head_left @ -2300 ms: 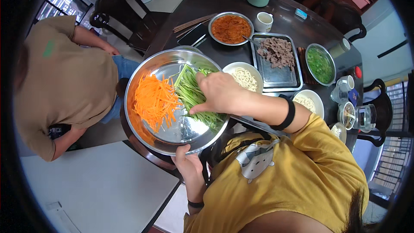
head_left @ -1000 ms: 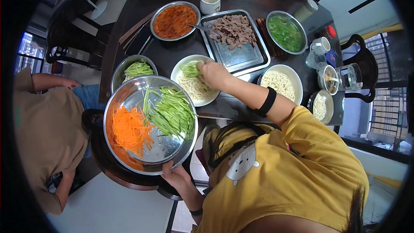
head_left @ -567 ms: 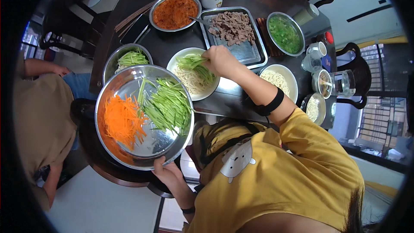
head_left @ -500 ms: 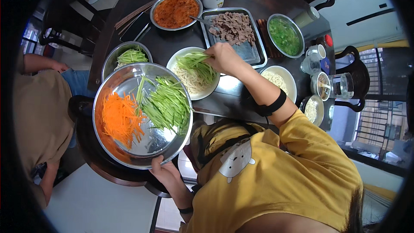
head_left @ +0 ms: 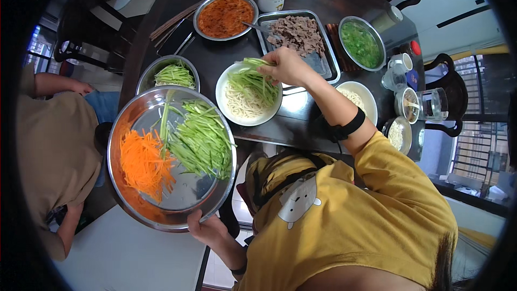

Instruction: The person assembles noodle bowls by adding shredded cucumber and carrots, then cooked meat, to bowls of noodles on a dining table. The person uses hands to transfer ingredients from serving trays to individual bowls.

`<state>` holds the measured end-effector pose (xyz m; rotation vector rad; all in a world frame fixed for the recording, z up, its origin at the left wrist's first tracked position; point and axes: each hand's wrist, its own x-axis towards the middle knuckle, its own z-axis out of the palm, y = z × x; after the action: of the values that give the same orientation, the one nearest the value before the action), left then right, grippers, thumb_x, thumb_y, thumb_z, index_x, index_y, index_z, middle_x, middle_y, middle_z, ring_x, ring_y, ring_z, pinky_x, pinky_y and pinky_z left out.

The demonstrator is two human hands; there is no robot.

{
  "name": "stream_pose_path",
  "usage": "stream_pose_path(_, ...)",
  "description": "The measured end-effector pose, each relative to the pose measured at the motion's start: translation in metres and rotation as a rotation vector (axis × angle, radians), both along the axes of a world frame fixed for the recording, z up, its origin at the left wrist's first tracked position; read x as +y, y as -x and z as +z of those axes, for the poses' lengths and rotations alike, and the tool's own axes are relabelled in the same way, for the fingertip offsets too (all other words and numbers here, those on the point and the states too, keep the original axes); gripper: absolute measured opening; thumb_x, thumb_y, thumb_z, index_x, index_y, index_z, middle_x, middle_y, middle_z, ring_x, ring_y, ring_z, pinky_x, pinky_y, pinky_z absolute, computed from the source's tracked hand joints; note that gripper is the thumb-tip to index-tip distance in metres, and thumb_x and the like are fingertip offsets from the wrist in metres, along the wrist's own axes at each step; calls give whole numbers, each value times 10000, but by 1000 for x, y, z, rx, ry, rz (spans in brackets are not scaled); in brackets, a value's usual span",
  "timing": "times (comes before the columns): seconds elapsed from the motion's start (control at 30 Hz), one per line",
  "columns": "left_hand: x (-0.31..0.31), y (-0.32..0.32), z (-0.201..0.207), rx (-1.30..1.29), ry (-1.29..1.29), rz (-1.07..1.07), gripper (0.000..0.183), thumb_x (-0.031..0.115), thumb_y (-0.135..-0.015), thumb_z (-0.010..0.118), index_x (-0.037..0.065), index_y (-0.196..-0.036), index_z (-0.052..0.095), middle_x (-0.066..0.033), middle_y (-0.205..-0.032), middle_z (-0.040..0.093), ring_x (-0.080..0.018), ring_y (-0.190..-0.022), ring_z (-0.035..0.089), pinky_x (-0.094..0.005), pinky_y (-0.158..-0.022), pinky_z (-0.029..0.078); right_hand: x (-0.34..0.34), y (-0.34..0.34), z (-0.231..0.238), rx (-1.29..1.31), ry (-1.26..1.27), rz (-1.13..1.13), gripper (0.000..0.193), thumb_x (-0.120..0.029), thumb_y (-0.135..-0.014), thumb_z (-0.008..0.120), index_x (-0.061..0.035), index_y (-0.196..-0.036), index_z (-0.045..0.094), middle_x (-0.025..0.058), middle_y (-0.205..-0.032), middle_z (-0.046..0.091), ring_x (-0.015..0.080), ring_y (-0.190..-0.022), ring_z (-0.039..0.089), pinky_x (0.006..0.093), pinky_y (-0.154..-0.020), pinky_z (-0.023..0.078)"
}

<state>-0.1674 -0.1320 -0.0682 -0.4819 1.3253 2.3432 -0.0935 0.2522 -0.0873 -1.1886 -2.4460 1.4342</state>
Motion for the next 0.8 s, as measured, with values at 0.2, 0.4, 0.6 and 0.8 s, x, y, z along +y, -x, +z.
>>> stream_pose_path(0.2,-12,5,44,114,96,112,509,53,-683,548,-59,-1180,536,-169,-1144,570,-262,-1086,542,-422,-987,421,-11,9,5,-40,41,31,231,-192,-877,677,25,-952,699,86,-702,669,136,-575,648,280,-551,530)
stream_pose_path(0.4,-34,17,74,190,222,238,728,64,-676,597,-54,-1366,398,-206,-1338,469,-337,-1227,461,-501,-1061,358,-5,60,16,257,372,30,214,-174,-870,674,35,-907,704,88,-701,673,120,-592,640,267,-574,535)
stream_pose_path(0.6,-58,38,71,170,101,225,747,86,-680,597,-46,-1384,383,-204,-1314,481,-335,-1232,459,-510,-1056,382,-24,173,-4,224,172,110,263,-204,-835,700,32,-950,694,157,-793,690,200,-725,695,326,-671,558)
stream_pose_path(0.8,-42,40,74,302,486,236,771,105,-676,596,-71,-1387,355,-211,-1353,446,-340,-1250,441,-510,-1062,376,-32,244,-86,-63,-430,519,422,-345,-795,704,-1,-1037,661,236,-935,667,377,-920,648,435,-824,520)
